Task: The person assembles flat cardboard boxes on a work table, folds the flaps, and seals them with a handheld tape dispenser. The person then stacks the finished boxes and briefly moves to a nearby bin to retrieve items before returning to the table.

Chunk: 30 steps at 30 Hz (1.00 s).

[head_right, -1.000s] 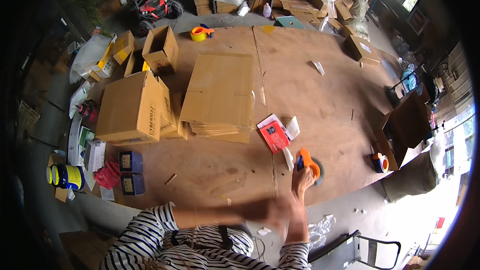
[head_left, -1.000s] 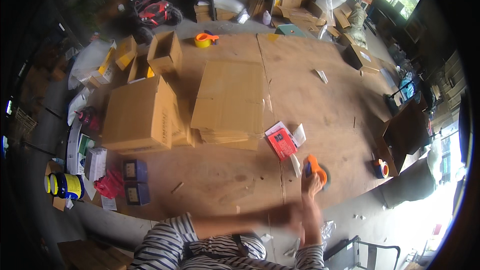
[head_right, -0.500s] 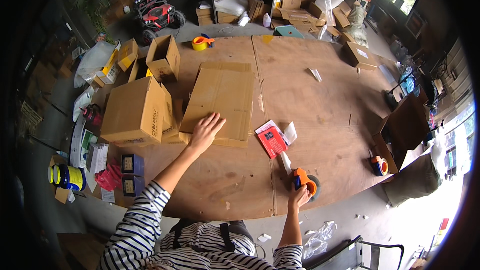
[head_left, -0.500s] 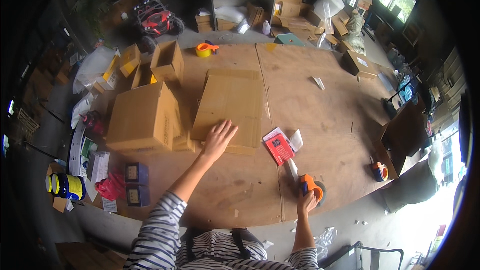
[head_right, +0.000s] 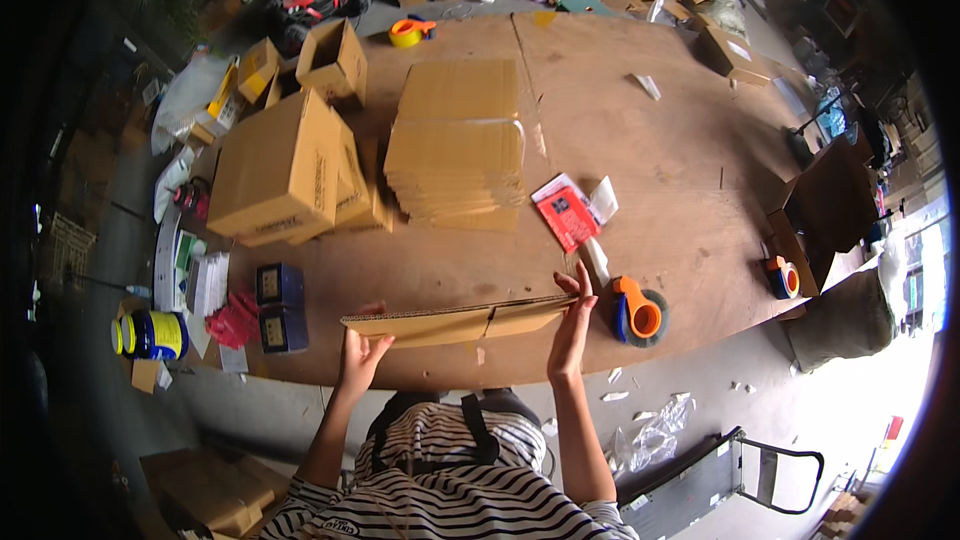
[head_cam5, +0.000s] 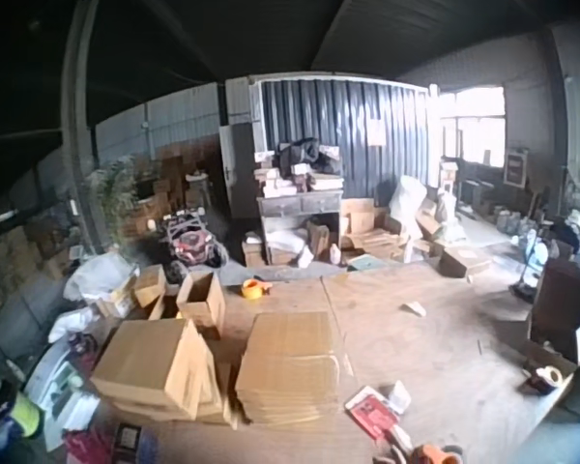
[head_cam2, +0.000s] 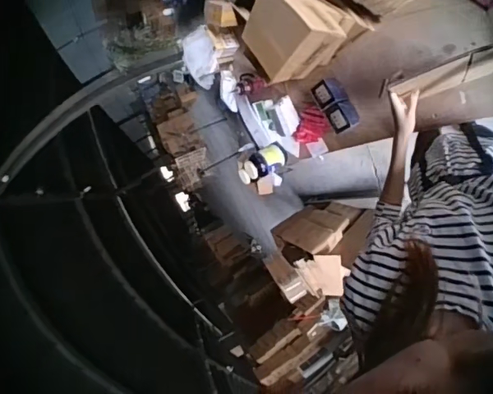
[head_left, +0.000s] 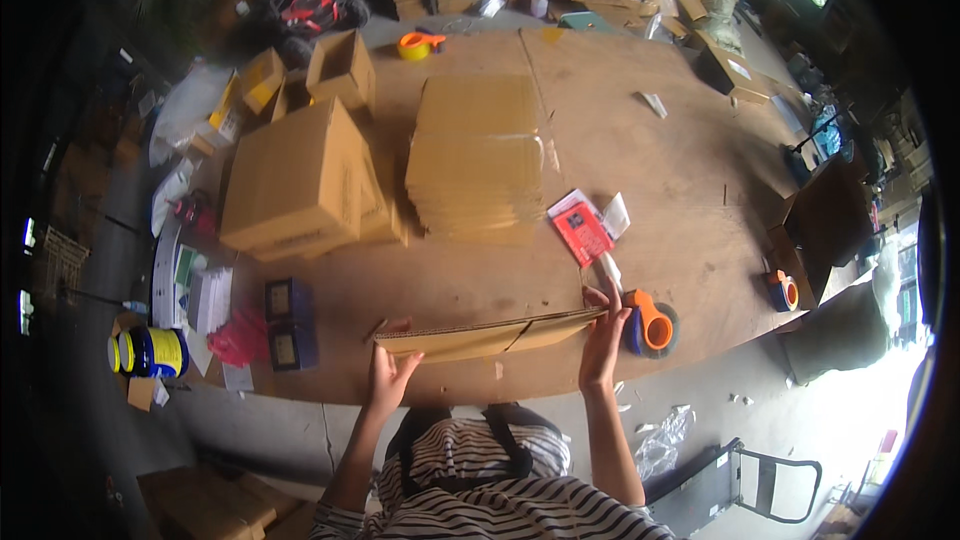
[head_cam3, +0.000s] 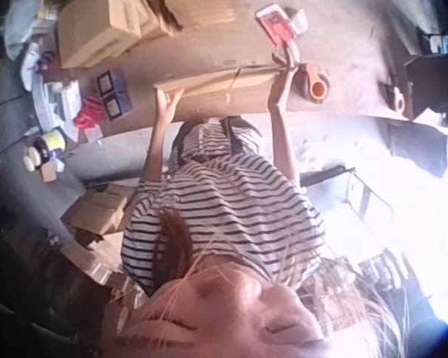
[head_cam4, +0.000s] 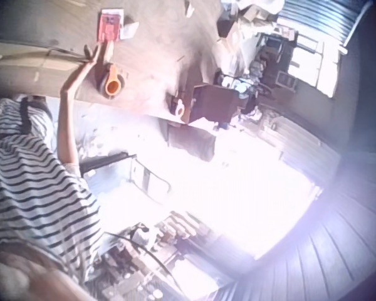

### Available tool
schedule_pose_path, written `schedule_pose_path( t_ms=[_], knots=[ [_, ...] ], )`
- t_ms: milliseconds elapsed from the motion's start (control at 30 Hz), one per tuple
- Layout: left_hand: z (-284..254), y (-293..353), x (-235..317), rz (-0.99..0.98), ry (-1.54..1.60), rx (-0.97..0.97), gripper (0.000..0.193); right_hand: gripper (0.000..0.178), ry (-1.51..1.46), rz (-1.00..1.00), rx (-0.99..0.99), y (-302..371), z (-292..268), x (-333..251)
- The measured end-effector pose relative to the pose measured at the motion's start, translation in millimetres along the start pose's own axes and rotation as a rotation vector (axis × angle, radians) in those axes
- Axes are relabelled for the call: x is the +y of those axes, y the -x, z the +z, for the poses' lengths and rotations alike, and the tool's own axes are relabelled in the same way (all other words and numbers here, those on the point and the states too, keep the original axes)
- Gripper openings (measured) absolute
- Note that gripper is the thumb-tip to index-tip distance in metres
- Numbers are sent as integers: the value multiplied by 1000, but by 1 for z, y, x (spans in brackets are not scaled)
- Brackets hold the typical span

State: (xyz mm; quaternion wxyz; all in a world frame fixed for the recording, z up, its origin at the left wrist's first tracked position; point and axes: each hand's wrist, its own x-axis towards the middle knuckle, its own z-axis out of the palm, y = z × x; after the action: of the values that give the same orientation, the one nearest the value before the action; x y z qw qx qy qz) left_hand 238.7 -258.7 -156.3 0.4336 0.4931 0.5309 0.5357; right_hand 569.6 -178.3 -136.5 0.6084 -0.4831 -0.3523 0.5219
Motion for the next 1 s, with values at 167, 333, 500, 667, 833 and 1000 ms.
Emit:
schedule_pose_path(
  t_ms=[167,333,500,667,833,1000],
  knots=[
    [2,16,33,-104,121,71,58,74,294,80,154,36,30,21],
    [2,26,37,-344,162,258,61,93,467,-65,5,49,35,17],
    [15,27,58,-480,171,456,48,109,487,-162,-143,54,39,-15],
    [19,41,37,-325,9,343,46,138,143,108,-606,70,30,1],
    [-23,36,55,104,-583,-284,92,128,244,248,-507,97,5,73],
    [-21,37,68,374,-903,-529,80,103,437,197,-280,106,38,90]
  ],
)
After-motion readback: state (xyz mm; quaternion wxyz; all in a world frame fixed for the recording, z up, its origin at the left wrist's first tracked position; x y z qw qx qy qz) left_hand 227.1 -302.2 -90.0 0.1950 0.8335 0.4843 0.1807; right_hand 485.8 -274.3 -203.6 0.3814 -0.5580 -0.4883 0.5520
